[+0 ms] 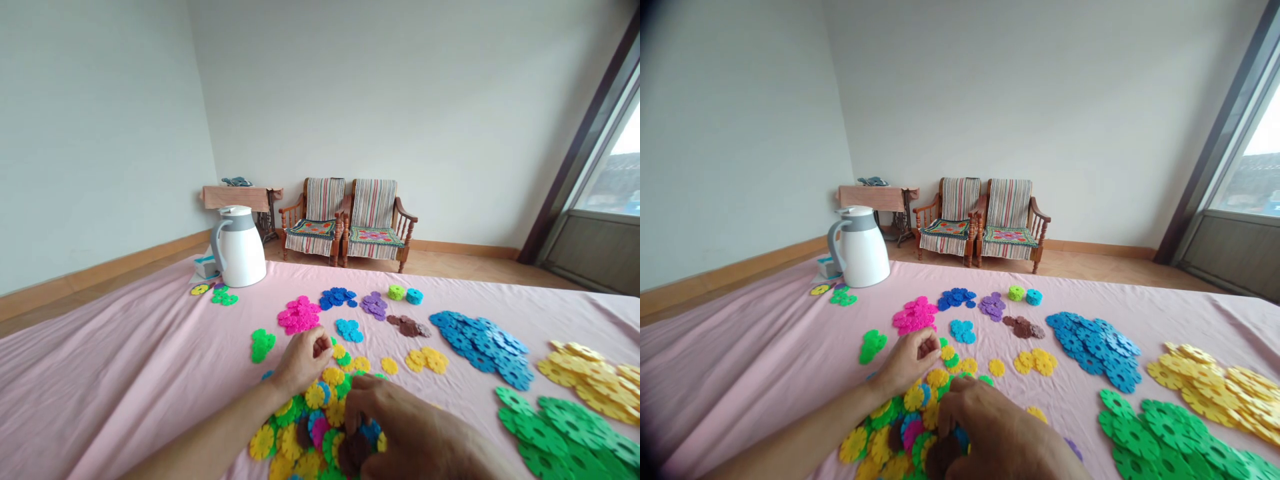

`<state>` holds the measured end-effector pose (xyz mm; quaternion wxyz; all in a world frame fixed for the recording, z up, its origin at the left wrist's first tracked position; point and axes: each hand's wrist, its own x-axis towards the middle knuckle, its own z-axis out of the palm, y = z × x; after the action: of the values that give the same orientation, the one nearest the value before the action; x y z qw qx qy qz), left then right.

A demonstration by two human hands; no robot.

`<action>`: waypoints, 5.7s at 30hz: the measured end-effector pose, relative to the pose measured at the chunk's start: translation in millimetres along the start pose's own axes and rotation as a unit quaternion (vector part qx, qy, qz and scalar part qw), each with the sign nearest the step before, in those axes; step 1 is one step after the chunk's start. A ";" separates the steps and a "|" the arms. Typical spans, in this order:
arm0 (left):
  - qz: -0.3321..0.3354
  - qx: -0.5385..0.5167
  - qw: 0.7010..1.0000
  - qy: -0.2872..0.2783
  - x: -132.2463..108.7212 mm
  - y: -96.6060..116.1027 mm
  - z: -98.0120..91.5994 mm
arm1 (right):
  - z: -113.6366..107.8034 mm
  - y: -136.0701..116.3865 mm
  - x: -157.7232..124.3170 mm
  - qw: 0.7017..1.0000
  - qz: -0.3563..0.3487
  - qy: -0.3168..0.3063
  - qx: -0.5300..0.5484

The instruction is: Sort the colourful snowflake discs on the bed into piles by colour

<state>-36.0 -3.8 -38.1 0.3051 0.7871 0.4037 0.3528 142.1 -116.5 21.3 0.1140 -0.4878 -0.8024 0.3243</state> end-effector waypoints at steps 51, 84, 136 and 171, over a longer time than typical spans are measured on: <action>0.003 0.004 1.000 0.002 0.0 -0.2 0.0 | -8.4 1.9 4.1 0.996 0.004 -0.013 0.085; 0.012 0.008 1.000 -0.002 -0.4 -3.7 0.0 | -40.5 92.6 13.7 0.955 0.099 0.271 -0.073; -0.003 -0.005 1.000 -0.006 -0.1 0.9 -1.4 | -36.0 67.1 2.8 0.984 0.064 0.158 -0.043; 0.015 0.008 1.000 -0.003 -0.4 -5.0 0.5 | -52.7 75.0 -3.4 0.981 0.055 0.185 0.026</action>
<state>-37.9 -1.8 -42.3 0.2948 0.7967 0.3935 0.3515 223.2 -74.3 14.5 0.2549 -0.5797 -0.7306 0.2556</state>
